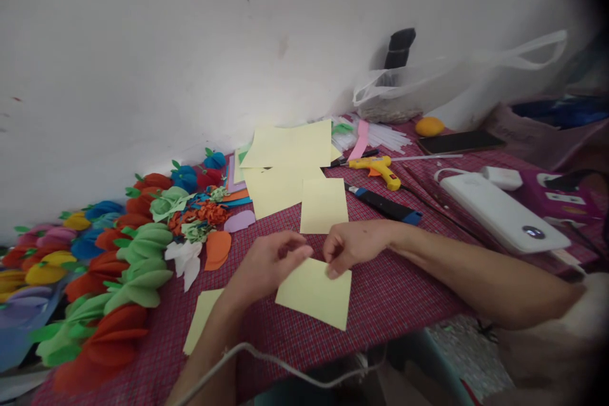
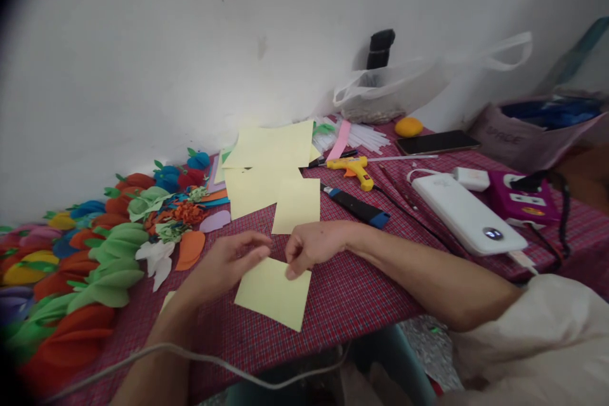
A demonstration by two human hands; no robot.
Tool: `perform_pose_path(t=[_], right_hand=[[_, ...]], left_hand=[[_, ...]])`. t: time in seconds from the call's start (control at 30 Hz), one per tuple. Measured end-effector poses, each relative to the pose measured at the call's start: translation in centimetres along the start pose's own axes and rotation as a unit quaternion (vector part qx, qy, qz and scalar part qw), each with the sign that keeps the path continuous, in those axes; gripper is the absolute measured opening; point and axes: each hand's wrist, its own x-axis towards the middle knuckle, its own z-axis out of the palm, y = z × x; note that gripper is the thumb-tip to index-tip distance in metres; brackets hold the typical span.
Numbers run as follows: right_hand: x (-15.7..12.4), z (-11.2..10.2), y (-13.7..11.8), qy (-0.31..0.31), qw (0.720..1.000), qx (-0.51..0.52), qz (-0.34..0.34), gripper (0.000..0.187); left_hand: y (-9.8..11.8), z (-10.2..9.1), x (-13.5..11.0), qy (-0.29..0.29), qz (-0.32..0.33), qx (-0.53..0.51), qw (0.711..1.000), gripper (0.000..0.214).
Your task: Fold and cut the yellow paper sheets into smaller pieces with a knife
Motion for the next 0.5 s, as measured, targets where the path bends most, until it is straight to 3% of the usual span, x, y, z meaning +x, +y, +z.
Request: perform_pose_path(t=[0.1, 0.23, 0.5], right_hand=[[0.1, 0.4, -0.5, -0.007, 0.999, -0.05, 0.009, 0.025], [0.4, 0.8, -1.0, -0.001, 0.996, -0.093, 0.015, 0.02], [0.2, 0.8, -1.1, -0.007, 0.995, -0.1, 0.003, 0.025]], left_hand=[[0.8, 1.2, -0.3, -0.1, 0.051, 0.103, 0.988, 0.028], [0.4, 2.0, -0.2, -0.157, 0.077, 0.157, 0.972, 0.034], [-0.7, 2.2, -0.1, -0.227, 0.017, 0.049, 0.972, 0.032]])
